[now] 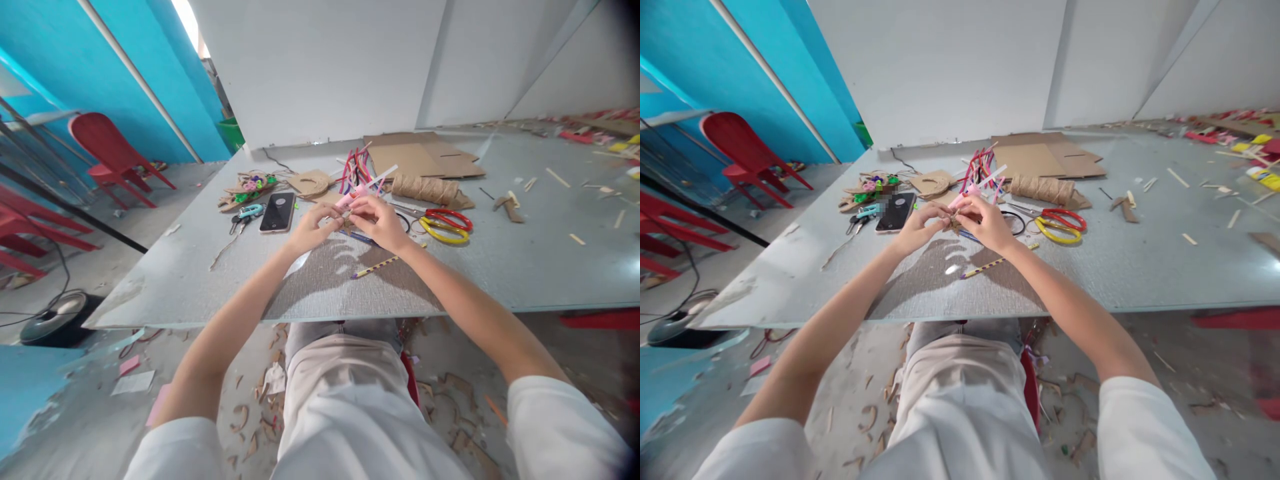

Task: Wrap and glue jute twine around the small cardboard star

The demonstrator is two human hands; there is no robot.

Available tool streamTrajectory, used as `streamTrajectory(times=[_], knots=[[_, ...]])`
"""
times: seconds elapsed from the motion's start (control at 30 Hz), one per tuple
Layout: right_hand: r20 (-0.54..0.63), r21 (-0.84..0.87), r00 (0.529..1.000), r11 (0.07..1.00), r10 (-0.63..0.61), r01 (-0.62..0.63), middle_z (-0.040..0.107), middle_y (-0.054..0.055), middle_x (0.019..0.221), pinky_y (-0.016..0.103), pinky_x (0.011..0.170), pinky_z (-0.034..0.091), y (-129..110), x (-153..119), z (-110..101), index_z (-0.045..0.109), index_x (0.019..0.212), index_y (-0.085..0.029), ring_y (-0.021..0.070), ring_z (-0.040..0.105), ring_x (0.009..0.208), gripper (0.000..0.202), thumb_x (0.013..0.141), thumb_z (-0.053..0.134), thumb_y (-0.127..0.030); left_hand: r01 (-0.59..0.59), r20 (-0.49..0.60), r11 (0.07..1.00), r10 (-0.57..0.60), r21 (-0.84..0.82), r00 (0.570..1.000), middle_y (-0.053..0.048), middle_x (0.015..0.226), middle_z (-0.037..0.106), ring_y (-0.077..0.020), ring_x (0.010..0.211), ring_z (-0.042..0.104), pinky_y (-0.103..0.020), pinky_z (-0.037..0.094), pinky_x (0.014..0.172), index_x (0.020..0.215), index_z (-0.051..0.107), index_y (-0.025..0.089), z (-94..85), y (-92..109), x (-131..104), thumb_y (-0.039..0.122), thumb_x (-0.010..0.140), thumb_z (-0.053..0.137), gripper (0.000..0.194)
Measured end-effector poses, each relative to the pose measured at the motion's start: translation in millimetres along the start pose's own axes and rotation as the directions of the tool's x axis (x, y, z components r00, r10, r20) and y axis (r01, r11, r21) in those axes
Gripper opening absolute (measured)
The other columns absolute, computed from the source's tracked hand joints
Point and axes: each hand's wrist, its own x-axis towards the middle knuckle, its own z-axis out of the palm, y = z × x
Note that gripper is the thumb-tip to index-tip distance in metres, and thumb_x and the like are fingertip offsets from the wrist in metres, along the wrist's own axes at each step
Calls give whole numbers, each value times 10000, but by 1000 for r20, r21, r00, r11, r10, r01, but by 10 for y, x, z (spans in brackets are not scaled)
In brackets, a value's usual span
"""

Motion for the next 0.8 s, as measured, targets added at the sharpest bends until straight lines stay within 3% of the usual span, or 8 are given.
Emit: streamTrajectory(times=[0.4,0.63,0.8], knots=[[57,25,998,1000,14,-16,641,-16,776,286,673,477,-61,-18,3,519,954,-214,127,610,691,231,752,622,-261,-70,13,994,69,85,998,-44,985,610,-192,1011,541,-391,369,973,736,630,191,-17,53,-14,228,783,587,73],[-5,6,1000,1000,14,-14,640,-41,708,281,640,461,-78,-8,-22,452,915,-221,117,591,639,235,745,613,-242,-11,44,1000,11,12,999,-67,999,624,-188,1012,565,-360,417,935,807,656,186,-1,19,-15,291,886,436,256],[-25,-12,1000,1000,8,-8,659,-22,753,296,698,484,-71,-8,5,483,905,-218,126,618,683,205,760,614,-281,-4,84,1000,4,-2,996,-52,966,619,-197,976,577,-370,414,939,732,673,187,-5,-3,-30,300,776,594,144]])
